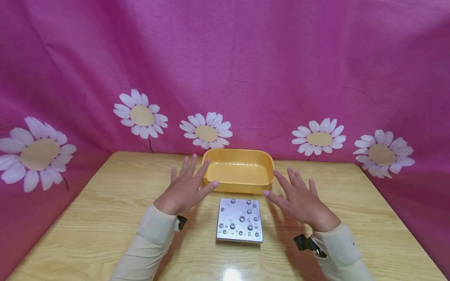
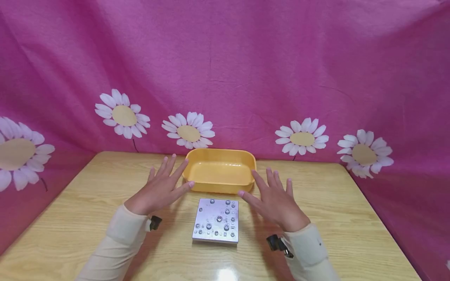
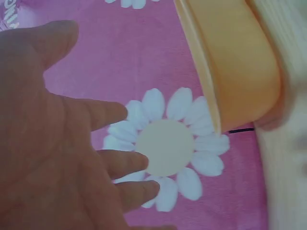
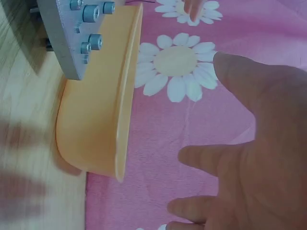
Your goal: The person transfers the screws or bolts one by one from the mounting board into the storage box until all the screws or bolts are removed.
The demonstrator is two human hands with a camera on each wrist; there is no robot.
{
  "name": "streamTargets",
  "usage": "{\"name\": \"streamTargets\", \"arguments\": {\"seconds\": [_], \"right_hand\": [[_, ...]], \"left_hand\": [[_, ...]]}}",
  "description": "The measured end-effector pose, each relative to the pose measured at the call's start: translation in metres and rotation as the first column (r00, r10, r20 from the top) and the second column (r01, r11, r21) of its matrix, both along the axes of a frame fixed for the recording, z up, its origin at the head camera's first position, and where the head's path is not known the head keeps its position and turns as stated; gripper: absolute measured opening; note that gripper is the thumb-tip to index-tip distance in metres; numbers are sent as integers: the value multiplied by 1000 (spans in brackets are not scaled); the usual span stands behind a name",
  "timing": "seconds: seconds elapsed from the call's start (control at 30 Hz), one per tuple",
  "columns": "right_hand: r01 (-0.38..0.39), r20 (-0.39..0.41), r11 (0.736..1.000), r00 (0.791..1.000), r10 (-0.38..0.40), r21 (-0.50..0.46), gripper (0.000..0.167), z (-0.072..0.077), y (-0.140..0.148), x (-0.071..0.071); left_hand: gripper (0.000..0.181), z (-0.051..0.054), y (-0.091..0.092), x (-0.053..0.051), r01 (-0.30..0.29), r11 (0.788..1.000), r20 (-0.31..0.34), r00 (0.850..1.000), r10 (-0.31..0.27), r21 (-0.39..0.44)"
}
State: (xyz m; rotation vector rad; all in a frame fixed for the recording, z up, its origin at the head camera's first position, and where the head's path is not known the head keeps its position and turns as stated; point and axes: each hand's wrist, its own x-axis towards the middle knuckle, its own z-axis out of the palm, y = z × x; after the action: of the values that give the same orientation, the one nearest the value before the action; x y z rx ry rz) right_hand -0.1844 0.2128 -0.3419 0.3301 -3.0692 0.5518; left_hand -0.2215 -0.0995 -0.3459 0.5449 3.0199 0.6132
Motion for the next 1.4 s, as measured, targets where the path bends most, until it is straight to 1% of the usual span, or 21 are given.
{"name": "streamTargets", "arguments": {"seconds": [0.1, 0.17, 0.33, 0.43, 0.57, 0.67, 0.73, 0.83, 0.87, 0.97, 1.07, 1.1, 1.2, 1.27, 1.33, 1.37, 1.4], "right_hand": [[-6, 0, 1000, 1000, 6, -17, 86, -2, 1, -3], [-11, -2, 999, 1000, 11, -36, 86, -5, 2, -6], [-15, 14, 994, 1000, 16, -105, 84, -19, 5, -17], [-18, 31, 988, 999, 23, -157, 82, -29, 8, -24], [-19, 73, 968, 997, 38, -250, 80, -38, 9, -30], [-17, 101, 953, 994, 49, -301, 79, -44, 8, -33], [-22, 105, 949, 993, 58, -315, 79, -47, 8, -34], [-24, 101, 946, 993, 60, -324, 79, -51, 7, -36], [-20, 102, 942, 993, 57, -334, 79, -52, 8, -36], [-7, 98, 924, 994, 48, -382, 78, -55, 7, -38], [5, 99, 892, 994, 44, -451, 77, -59, 6, -41], [9, 96, 882, 994, 42, -471, 76, -60, 6, -41], [28, 102, 846, 994, 31, -532, 74, -64, 6, -43], [39, 102, 826, 995, 23, -562, 72, -67, 5, -44], [47, 96, 802, 995, 13, -595, 70, -70, 5, -46], [53, 91, 796, 996, 3, -603, 69, -72, 4, -46], [58, 87, 784, 996, -5, -617, 68, -74, 4, -46]], "left_hand": [[80, -5, -2, -5, 13, 999, 14, 1000, -14, 42], [80, -10, -4, -9, 21, 997, 23, 999, -22, 75], [78, -23, -7, -19, 14, 983, 66, 997, -26, 182], [78, -33, -10, -26, 1, 966, 100, 995, -28, 259], [77, -47, -16, -37, -20, 939, 123, 992, -24, 344], [74, -57, -20, -45, -36, 918, 132, 991, -18, 394], [71, -62, -22, -48, -47, 903, 139, 990, -15, 428], [68, -68, -22, -52, -59, 879, 146, 989, -13, 474], [67, -70, -21, -53, -62, 867, 149, 989, -14, 494], [62, -74, -19, -54, -83, 820, 174, 985, -20, 566], [56, -79, -19, -56, -126, 761, 218, 976, -21, 636], [54, -81, -19, -56, -149, 741, 239, 971, -16, 655], [51, -86, -19, -57, -199, 689, 271, 963, 5, 696], [50, -88, -18, -58, -217, 655, 277, 961, 13, 723], [49, -91, -17, -58, -214, 625, 264, 964, 14, 750], [49, -92, -16, -59, -210, 612, 258, 966, 10, 763], [49, -93, -15, -59, -207, 604, 252, 968, 11, 770]]}}
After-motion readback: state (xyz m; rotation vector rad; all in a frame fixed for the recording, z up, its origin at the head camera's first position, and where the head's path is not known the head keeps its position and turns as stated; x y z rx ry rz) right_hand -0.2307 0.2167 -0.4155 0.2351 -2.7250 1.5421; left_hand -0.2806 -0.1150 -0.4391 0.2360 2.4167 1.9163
